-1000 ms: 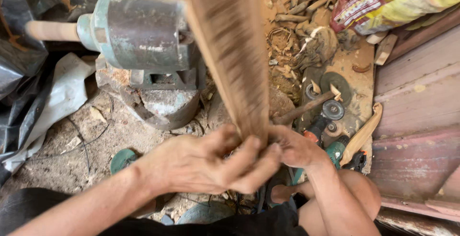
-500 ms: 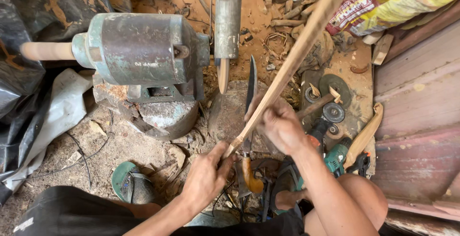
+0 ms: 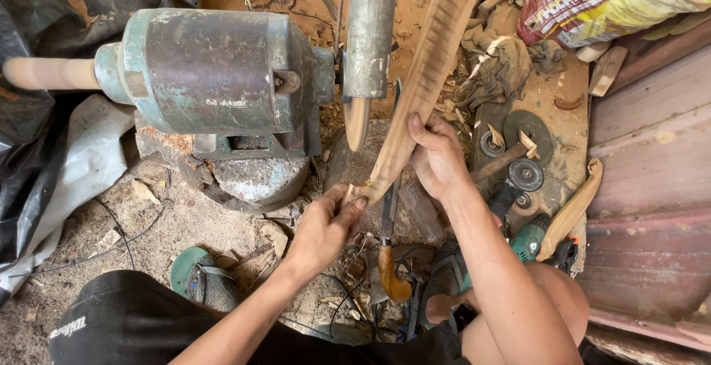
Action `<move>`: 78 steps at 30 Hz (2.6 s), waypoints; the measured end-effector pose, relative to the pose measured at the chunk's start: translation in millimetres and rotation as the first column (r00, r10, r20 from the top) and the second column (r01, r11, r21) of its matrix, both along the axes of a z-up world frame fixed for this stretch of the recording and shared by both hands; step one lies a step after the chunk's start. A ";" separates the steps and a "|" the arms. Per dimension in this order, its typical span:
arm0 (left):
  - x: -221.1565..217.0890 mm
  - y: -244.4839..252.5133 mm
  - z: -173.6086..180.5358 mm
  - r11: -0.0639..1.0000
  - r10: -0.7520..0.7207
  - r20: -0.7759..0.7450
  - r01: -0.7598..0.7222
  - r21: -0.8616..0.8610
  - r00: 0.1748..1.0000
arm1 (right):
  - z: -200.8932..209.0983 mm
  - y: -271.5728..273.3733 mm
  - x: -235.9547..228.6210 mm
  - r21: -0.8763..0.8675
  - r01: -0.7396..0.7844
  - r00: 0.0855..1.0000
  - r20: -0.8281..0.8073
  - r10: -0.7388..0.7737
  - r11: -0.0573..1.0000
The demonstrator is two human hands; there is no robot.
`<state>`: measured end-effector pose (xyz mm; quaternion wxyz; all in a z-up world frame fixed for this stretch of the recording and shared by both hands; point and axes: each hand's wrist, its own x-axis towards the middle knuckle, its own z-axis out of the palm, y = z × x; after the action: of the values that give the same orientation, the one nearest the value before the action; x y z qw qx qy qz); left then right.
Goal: The person inserts a metal wire into a wooden piece, secures it with pliers, and hammers it flush. Then the person uses an angle grinder to smooth the wire area and a belt sander to shape and smooth the wooden piece.
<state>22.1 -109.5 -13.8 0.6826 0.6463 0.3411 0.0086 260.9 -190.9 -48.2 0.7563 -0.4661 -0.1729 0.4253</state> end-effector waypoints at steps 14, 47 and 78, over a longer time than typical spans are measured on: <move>21.0 25.0 -19.2 0.972 0.164 0.122 -0.139 -0.192 0.979 | -12.3 47.7 26.4 -0.058 -0.080 0.997 0.015 0.081 0.995; 30.8 27.2 -21.8 0.926 0.246 0.098 -0.203 -0.319 0.964 | -19.9 67.3 24.7 -0.088 -0.012 0.999 -0.051 0.007 0.996; -1.4 0.2 -25.4 0.910 0.249 0.006 -0.232 -0.344 0.968 | -36.3 43.6 -6.7 -0.235 -0.044 0.998 -0.054 0.032 0.971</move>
<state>20.7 -109.4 -39.2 0.7861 0.4709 0.3974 0.0493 254.2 -147.3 -84.5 0.6915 -0.5385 -0.1113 0.4685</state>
